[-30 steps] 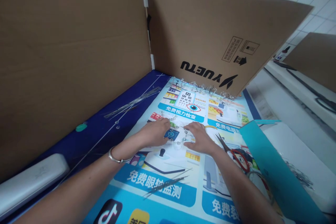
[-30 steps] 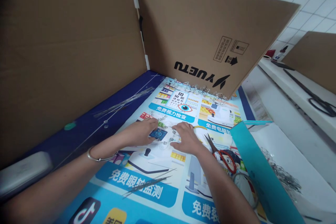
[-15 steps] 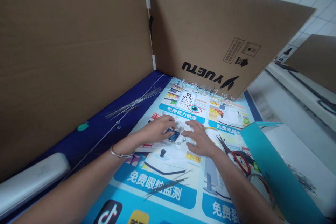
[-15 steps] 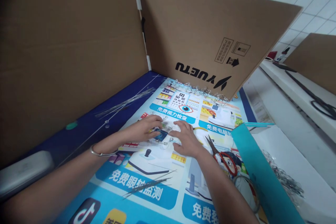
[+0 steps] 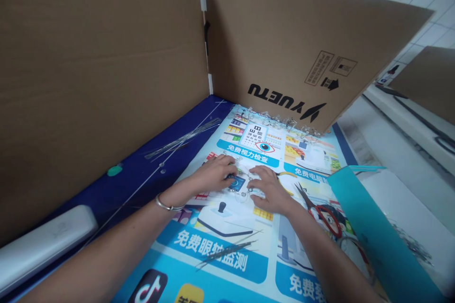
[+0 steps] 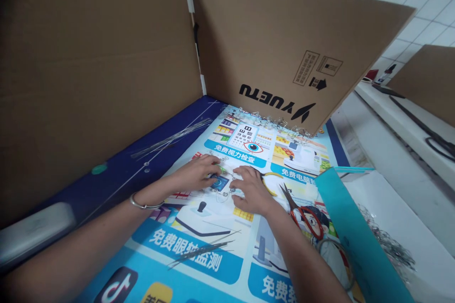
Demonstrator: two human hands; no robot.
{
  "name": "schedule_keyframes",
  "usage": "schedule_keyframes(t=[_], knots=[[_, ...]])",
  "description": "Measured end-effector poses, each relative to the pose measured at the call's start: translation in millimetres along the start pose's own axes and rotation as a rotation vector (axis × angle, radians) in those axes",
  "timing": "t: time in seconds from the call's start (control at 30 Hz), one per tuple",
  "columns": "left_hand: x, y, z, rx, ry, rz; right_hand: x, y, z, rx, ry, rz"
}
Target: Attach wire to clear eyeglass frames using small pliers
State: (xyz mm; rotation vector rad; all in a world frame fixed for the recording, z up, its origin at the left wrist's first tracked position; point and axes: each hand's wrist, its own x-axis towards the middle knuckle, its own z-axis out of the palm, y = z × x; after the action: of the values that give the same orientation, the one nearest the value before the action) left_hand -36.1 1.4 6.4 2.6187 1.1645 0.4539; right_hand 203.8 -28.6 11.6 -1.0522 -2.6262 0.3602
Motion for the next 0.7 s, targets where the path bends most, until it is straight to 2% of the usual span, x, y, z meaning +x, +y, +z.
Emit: schedule_keyframes(t=[0.27,0.53,0.7], knots=[[-1,-1,-0.7,0.026,0.016,-0.023,1,-3,0,-0.007,0.002,0.002],[-1,-3,0.6,-0.032,0.008,0.035,-1,-1,3,0.005,0.029,0.000],[0,-13,-7.3,-0.187,0.040,0.024,-1,7,4,0.095,0.182,0.029]])
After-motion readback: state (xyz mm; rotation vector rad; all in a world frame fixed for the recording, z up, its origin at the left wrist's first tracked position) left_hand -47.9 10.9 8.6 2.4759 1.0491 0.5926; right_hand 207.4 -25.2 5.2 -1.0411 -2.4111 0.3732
